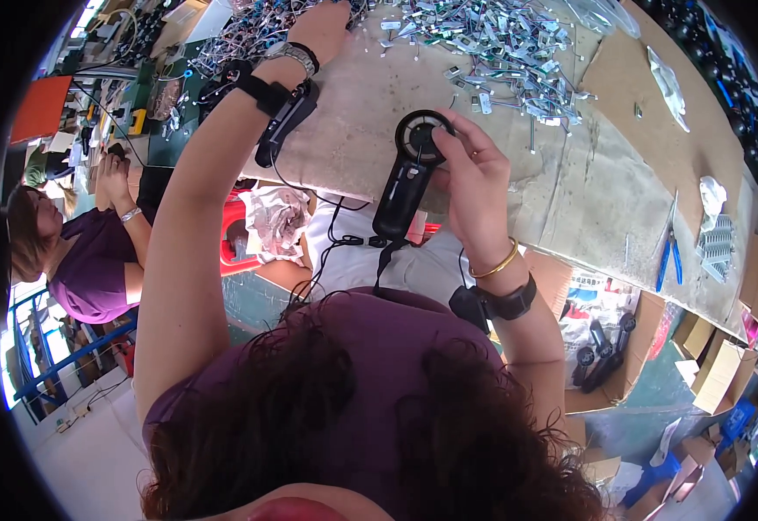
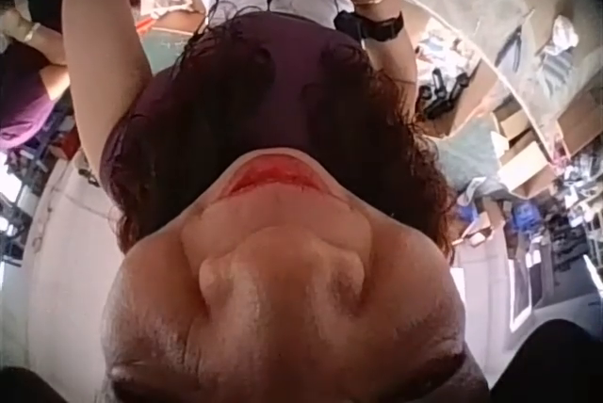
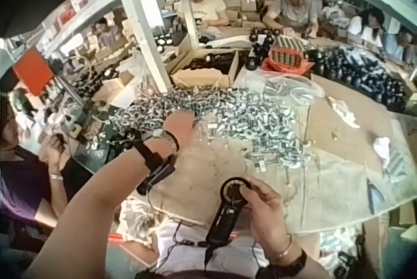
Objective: Assembling plastic components onto hair dryer handles at a manufacturing workbench.
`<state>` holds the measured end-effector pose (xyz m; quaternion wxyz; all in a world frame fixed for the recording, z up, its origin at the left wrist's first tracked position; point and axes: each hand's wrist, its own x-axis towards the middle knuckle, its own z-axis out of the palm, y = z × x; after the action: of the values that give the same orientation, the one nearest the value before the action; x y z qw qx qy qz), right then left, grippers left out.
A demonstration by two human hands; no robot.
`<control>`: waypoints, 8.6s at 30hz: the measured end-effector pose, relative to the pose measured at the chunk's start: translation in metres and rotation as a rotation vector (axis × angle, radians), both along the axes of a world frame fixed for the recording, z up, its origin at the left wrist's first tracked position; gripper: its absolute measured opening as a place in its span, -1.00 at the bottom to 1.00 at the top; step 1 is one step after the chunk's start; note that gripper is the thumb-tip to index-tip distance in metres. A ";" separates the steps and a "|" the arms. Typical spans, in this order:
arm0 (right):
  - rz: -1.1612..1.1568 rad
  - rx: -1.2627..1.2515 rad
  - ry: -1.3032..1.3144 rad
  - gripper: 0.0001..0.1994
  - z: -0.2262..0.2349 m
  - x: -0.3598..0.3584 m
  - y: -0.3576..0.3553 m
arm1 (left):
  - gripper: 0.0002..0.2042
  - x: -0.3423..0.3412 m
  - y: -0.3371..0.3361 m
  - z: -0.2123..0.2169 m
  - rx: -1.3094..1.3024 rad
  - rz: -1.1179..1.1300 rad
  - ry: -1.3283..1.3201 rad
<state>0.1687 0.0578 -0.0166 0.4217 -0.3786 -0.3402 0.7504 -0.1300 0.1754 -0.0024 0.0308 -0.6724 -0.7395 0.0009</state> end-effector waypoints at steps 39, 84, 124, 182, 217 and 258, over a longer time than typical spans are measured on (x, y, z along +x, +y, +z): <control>-0.025 0.101 -0.066 -0.63 0.008 -0.005 -0.010 | -0.65 0.113 -0.157 0.038 0.421 -0.627 -0.631; 0.087 0.324 -0.067 -0.49 0.005 0.010 -0.012 | -0.57 0.113 -0.169 0.022 0.008 -0.093 -1.688; 0.029 0.238 -0.005 -0.46 0.019 -0.005 -0.020 | -0.54 0.119 -0.175 0.010 0.026 0.004 -2.009; 0.519 -0.006 0.146 -0.55 0.015 -0.070 0.061 | -0.55 0.072 -0.167 0.041 0.285 0.157 -1.498; 0.410 -0.059 0.206 -0.78 -0.020 -0.043 0.111 | -0.65 0.057 -0.133 0.001 0.208 0.028 -0.621; 0.281 1.582 -1.063 -0.92 0.043 -0.121 0.086 | -0.88 0.323 -0.125 0.142 -0.056 -1.204 -0.450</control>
<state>0.0481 0.1443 0.0269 0.2519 -0.2311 -0.9365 0.0782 0.1930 0.0502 0.1396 -0.1474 -0.9542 -0.2206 -0.1385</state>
